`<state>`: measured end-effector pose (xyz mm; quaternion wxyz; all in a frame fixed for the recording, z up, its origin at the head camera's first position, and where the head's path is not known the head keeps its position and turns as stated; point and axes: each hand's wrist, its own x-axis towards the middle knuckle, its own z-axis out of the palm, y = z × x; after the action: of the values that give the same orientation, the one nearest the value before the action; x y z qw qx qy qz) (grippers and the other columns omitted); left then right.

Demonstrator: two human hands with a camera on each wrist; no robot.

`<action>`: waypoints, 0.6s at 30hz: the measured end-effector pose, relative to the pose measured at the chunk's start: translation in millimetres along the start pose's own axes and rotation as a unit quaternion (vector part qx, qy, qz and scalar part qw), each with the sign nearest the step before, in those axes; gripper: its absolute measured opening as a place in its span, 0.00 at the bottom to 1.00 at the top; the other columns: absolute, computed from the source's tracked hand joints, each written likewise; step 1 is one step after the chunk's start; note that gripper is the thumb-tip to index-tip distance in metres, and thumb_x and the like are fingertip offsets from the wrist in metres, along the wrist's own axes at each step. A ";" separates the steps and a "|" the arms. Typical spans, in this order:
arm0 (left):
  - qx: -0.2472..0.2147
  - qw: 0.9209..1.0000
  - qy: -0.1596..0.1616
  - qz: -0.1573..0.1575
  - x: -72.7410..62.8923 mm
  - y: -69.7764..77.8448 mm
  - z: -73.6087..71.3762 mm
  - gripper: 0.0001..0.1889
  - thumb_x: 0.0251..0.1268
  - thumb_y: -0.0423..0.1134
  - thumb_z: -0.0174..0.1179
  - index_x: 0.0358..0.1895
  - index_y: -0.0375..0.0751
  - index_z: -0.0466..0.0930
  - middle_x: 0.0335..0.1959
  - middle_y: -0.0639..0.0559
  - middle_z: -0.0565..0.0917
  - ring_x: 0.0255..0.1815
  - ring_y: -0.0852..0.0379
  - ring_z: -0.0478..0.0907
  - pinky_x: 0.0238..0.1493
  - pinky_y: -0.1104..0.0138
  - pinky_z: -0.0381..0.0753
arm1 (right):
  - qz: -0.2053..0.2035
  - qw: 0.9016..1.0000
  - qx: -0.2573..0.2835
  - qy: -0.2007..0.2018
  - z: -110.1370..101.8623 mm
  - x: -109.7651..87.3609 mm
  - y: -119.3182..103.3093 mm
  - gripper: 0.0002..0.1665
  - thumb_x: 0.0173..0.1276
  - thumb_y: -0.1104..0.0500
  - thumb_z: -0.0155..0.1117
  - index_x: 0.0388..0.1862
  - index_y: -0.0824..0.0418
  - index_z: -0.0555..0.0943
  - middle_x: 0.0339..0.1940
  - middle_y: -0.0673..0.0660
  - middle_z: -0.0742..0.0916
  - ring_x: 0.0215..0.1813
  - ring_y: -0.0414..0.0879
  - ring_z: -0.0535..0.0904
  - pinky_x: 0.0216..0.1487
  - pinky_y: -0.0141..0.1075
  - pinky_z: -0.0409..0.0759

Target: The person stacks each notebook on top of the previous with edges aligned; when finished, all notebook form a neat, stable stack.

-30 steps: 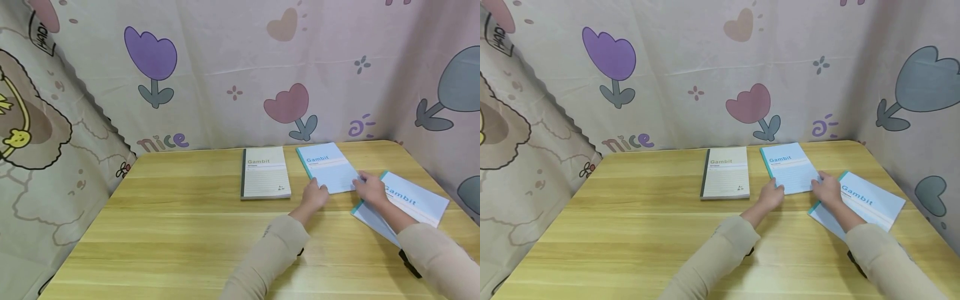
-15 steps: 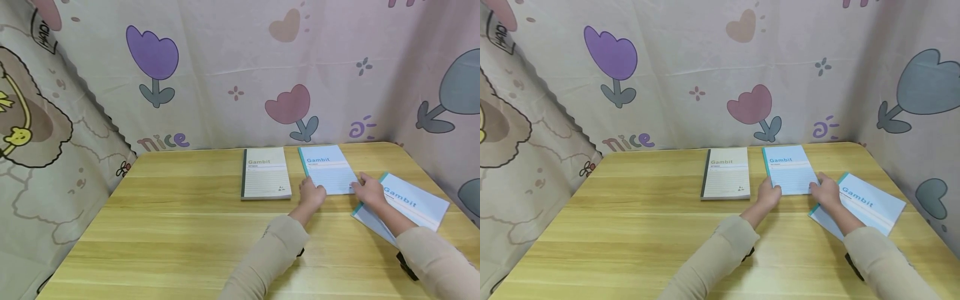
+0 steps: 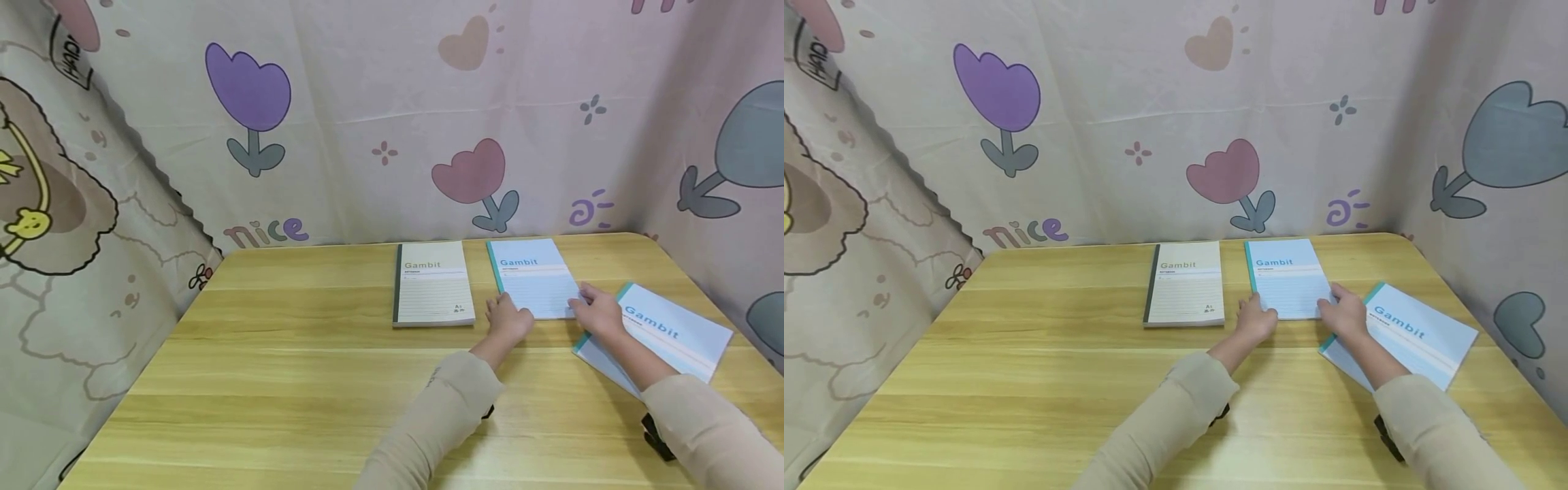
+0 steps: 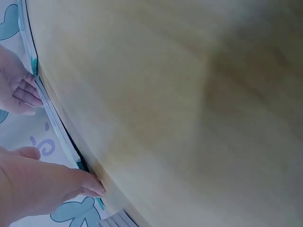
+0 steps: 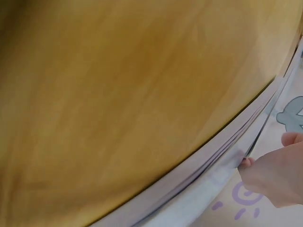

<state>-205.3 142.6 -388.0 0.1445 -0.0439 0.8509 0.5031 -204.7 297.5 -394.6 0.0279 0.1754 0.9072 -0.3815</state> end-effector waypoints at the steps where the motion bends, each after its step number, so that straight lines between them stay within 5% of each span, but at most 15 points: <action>1: -0.006 1.000 0.006 0.002 0.7 -0.2 0.3 0.33 0.57 0.34 0.47 0.71 0.40 0.55 0.74 0.47 0.55 0.76 0.44 0.44 0.73 0.53 0.49 | 0.002 1.000 0.004 0.001 0.1 -0.5 -0.4 0.36 0.72 0.55 0.42 0.71 0.71 0.46 0.70 0.73 0.58 0.70 0.68 0.53 0.67 0.56 0.58; 7: -0.086 0.995 0.053 0.005 2.0 2.0 2.4 0.31 0.55 0.31 0.52 0.67 0.39 0.63 0.68 0.46 0.67 0.70 0.47 0.61 0.68 0.57 0.63 | 0.024 0.999 0.036 0.000 -1.8 -1.9 -0.1 0.35 0.72 0.56 0.42 0.71 0.70 0.46 0.70 0.73 0.59 0.70 0.68 0.55 0.67 0.54 0.61; 13: -0.179 0.978 0.104 0.022 5.9 4.2 -1.1 0.23 0.56 0.28 0.58 0.58 0.37 0.73 0.59 0.43 0.76 0.63 0.47 0.71 0.60 0.61 0.73 | 0.035 0.997 0.064 -0.011 -6.3 -3.1 0.6 0.36 0.73 0.56 0.42 0.72 0.69 0.44 0.70 0.73 0.59 0.70 0.67 0.55 0.67 0.53 0.62; 18: -0.199 0.974 0.105 0.032 12.3 3.7 -9.3 0.17 0.54 0.27 0.61 0.50 0.37 0.79 0.45 0.45 0.82 0.48 0.52 0.80 0.48 0.67 0.81 | 0.025 0.997 0.076 -0.016 -9.0 -4.4 2.0 0.36 0.72 0.55 0.43 0.72 0.70 0.46 0.69 0.74 0.62 0.70 0.67 0.56 0.67 0.54 0.62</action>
<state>-219.7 137.1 -384.2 0.0269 -0.0975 0.7452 0.6592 -199.1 303.8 -388.8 0.0385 0.1931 0.8704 -0.4513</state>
